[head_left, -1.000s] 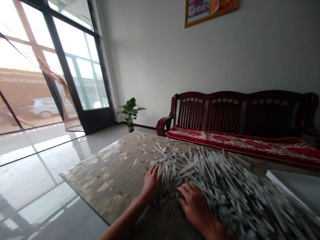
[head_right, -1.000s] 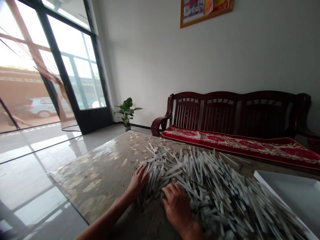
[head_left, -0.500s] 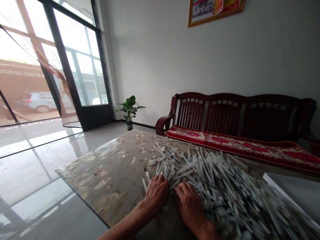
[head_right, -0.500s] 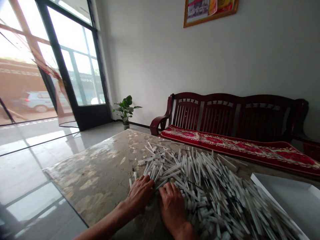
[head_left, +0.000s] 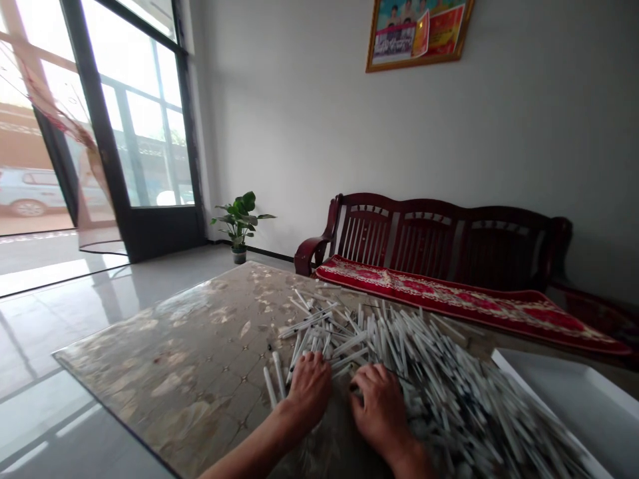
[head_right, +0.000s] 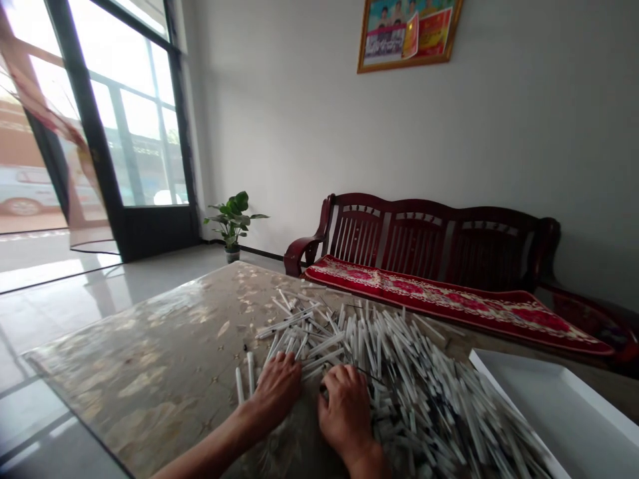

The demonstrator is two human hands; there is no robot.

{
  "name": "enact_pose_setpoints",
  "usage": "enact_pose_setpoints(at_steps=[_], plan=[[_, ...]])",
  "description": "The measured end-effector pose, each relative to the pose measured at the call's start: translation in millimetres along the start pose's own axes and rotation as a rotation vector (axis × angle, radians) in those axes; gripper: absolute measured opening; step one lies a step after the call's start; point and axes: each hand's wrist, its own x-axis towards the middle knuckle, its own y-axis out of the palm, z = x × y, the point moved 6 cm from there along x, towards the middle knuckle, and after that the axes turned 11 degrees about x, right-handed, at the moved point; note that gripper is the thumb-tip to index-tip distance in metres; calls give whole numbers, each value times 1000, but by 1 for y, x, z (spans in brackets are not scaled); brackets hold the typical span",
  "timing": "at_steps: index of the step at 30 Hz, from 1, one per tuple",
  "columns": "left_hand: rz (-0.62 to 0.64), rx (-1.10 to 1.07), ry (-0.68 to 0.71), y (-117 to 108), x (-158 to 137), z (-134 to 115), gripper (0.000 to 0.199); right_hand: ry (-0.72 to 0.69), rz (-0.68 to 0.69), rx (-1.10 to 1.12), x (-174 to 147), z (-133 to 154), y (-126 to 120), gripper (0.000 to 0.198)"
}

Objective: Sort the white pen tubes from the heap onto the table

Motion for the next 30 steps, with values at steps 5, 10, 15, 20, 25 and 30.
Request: enact_pose_setpoints(at_steps=[5,10,15,20,25,30], plan=[[3,-25,18,-16,-1,-5,32,179,-141,259,14,-35,-22,27],[-118,-306,155,-22,6,-29,28,420,-82,607,27,-67,-30,45],[-187,-424,247,-21,21,-52,27,548,-42,758,33,-78,-44,48],[-144,-364,321,-23,31,-65,29,574,-38,750,25,-84,-57,49],[-204,-224,352,-14,36,-73,26,564,-52,579,10,-98,-56,51],[-300,-184,301,5,35,-73,19,503,-105,391,-1,-106,-42,53]])
